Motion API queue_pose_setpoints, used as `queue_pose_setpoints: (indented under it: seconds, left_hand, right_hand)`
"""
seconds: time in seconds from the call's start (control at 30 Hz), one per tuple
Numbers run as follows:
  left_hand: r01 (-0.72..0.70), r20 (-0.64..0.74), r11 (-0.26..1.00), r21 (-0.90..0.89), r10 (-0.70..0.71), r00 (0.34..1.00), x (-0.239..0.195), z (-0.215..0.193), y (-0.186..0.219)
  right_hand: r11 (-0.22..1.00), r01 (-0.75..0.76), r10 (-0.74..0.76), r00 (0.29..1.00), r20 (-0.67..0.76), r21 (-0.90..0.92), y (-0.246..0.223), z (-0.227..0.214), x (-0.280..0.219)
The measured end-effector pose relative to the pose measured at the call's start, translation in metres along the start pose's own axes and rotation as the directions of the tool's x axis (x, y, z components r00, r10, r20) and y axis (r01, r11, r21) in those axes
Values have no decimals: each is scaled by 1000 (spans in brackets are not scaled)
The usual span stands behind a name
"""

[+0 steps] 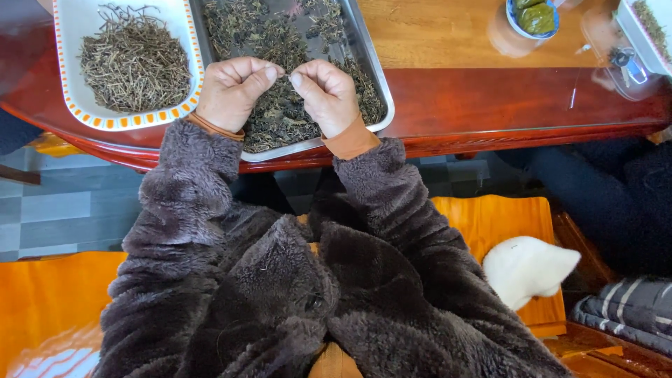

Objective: Sorting dried tea leaves by hand to remove stems and debris.

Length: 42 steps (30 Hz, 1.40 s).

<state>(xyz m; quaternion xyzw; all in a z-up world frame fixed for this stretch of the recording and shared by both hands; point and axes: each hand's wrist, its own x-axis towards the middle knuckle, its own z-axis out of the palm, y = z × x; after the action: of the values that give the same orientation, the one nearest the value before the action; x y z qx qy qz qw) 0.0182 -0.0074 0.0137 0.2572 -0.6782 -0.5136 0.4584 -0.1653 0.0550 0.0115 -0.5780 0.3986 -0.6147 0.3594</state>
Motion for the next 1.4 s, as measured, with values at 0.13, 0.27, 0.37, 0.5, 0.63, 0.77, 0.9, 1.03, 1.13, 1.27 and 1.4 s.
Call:
queue_pose_setpoints:
  seconds: [0.13,0.27,0.37,0.5,0.63,0.77,0.9,1.03,1.13,1.27,1.4]
  left_hand:
    - [11,-8,1000,3,-11,1000,1,0,-1]
    - [34,-70,998,-56,-38,997,2,-3,-3]
    - [128,-138,988,-82,-139,981,1,-4,12]
    - [12,-196,958,286,46,979,11,-1,30]
    - [-41,-60,655,754,131,990,24,-7,31]
    - [59,-16,284,957,-153,988,39,-4,14]
    - [119,-81,111,987,-297,951,43,3,17]
    - [140,-106,91,986,-307,946,48,4,14]
    - [138,-100,108,984,-304,948,46,3,14]
    - [101,-52,226,969,-212,976,37,1,14]
    - [12,-37,519,855,37,999,25,-2,10]
  right_hand:
    - [997,-41,40,999,7,68,-4,0,0]
    - [981,-111,116,993,-20,162,-10,-4,2]
    - [921,-174,189,982,-10,347,-5,-10,4]
    - [905,-159,174,985,-1,395,-12,-10,5]
    - [856,-220,254,967,-10,467,-7,-12,4]
    - [809,-225,252,967,26,544,1,-15,6]
    - [831,-235,245,968,47,504,-2,-18,5]
    - [839,-281,325,945,-16,466,-11,-13,3]
    - [845,-267,293,956,16,463,-9,-14,4]
    - [813,-287,349,937,-29,507,-5,-16,3]
    - [802,-257,322,946,-27,538,1,-19,3]
